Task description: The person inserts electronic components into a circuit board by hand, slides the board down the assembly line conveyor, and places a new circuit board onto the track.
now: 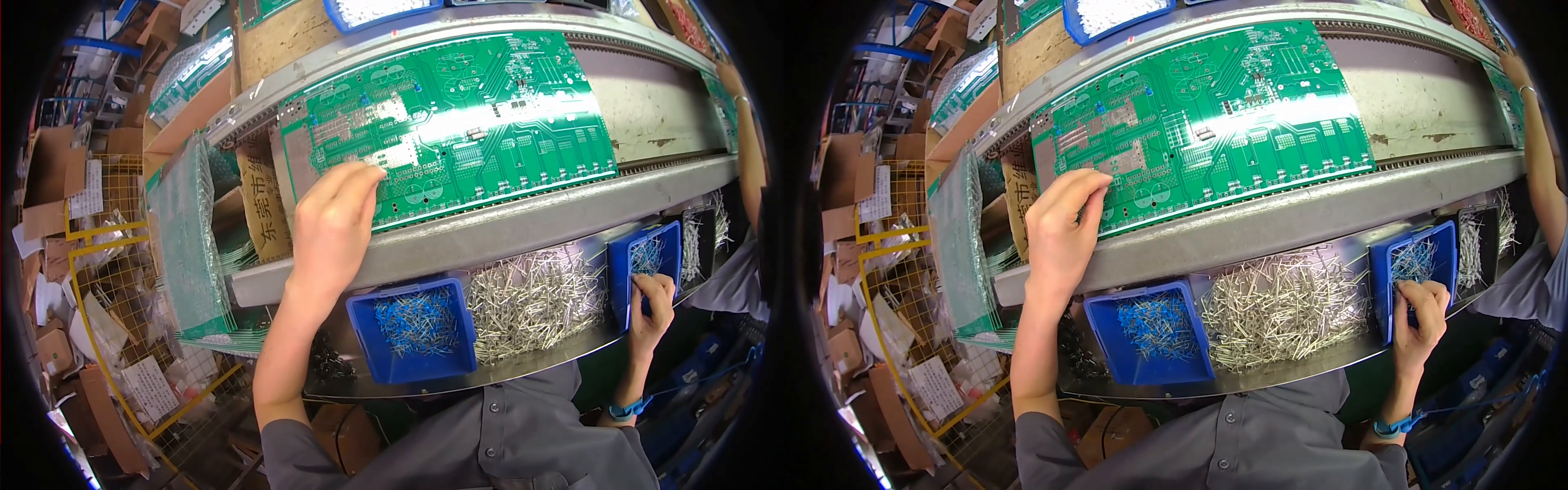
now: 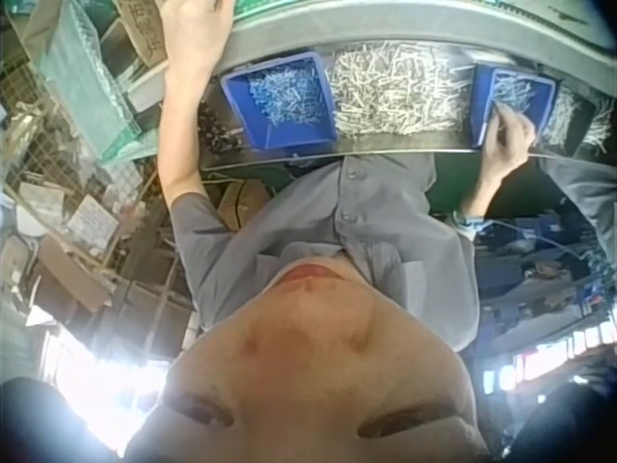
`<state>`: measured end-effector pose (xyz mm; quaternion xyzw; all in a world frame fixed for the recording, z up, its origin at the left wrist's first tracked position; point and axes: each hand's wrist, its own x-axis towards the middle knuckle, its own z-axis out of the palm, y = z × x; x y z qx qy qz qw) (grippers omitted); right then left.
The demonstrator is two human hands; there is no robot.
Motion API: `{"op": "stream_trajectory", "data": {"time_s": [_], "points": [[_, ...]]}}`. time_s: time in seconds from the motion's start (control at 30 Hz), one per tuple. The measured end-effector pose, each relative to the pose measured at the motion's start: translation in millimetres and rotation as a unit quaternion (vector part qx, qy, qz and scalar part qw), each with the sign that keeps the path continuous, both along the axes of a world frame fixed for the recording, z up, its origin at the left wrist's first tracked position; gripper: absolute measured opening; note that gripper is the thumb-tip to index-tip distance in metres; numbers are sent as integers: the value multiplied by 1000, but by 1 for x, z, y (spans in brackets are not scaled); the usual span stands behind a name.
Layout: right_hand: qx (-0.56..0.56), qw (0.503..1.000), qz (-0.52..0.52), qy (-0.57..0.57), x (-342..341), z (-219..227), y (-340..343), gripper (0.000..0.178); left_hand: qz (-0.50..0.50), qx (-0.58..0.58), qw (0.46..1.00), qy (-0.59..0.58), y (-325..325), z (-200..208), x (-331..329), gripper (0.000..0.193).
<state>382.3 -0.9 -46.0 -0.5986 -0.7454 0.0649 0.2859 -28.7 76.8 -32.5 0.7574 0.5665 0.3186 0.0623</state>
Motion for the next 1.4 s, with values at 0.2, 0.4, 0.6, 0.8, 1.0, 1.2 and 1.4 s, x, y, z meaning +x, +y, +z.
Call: {"op": "stream_trajectory", "data": {"time_s": [0.2,0.4,0.6,0.8,1.0,1.2,1.4], "points": [[-6,1000,4,0,1,-1,-1,21,-28,-43,997,51,7,9,3,23],[0,1000,6,-10,1,5,-6,21,-16,-60,995,76,8,14,8,18],[9,999,38,29,-17,7,12,20,44,-76,993,79,-8,36,3,15],[8,955,-59,291,13,9,-8,15,-222,-284,924,128,-52,70,24,11],[-46,973,81,212,-25,57,47,13,-218,-275,916,193,-93,37,47,12],[-80,951,285,85,-110,81,101,17,-223,-212,931,198,-98,16,54,10],[-102,908,391,113,-177,55,133,13,-239,-205,933,176,-99,14,50,9]]}}
